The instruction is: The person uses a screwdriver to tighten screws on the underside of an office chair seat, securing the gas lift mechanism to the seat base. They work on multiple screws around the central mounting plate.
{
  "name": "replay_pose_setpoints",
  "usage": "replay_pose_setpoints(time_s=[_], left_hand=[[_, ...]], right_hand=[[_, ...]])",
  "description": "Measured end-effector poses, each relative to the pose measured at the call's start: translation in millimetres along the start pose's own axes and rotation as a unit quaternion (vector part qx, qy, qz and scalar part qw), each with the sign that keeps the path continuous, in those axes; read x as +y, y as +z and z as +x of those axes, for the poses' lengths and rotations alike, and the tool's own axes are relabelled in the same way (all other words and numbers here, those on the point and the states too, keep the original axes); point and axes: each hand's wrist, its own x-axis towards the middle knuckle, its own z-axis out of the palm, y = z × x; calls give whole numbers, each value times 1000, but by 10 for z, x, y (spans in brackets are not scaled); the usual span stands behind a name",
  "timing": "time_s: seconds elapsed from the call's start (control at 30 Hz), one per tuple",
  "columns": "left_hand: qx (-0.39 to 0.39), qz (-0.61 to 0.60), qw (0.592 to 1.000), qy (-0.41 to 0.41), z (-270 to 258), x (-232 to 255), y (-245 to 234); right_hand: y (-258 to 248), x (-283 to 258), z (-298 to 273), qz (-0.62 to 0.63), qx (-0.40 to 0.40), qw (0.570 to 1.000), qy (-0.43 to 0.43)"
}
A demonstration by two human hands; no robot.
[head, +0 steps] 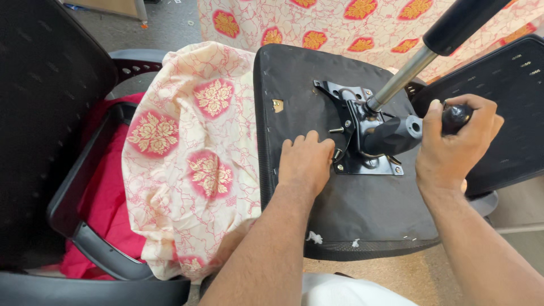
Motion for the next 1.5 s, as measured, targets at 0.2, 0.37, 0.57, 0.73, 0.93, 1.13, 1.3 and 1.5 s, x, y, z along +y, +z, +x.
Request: replay_pose_setpoints(time_s=[0.2, 0.37, 0.57, 0.73, 0.93, 1.13, 1.3, 1.5], left_hand=[[-18, -328, 944, 33, 23, -160, -356], [-1, -397, 918, -3, 111, -95, -527], [34, -349, 930, -109, 214, -246, -631], [29, -235, 927, -291, 260, -490, -663], [6, -151, 930, -335, 221, -714, -651], [-81, -236, 888, -387, 282, -746, -601], [-94, -264, 872, -401, 302, -838, -650], [-82, -285, 863, -410, 275, -840, -688]], right_hand=[[-26, -705, 423, 210, -151, 961, 95], [224, -973, 618, 372, -168, 901, 142], [654, -850, 653, 459, -190, 811, 307], [843, -640, 306, 88, -385, 870, 294], [846, -529, 61, -47, -462, 877, 125], [868, -607, 55, -97, -473, 874, 63], [866, -698, 68, -103, -452, 882, 82], [869, -691, 4, -126, -464, 875, 57]])
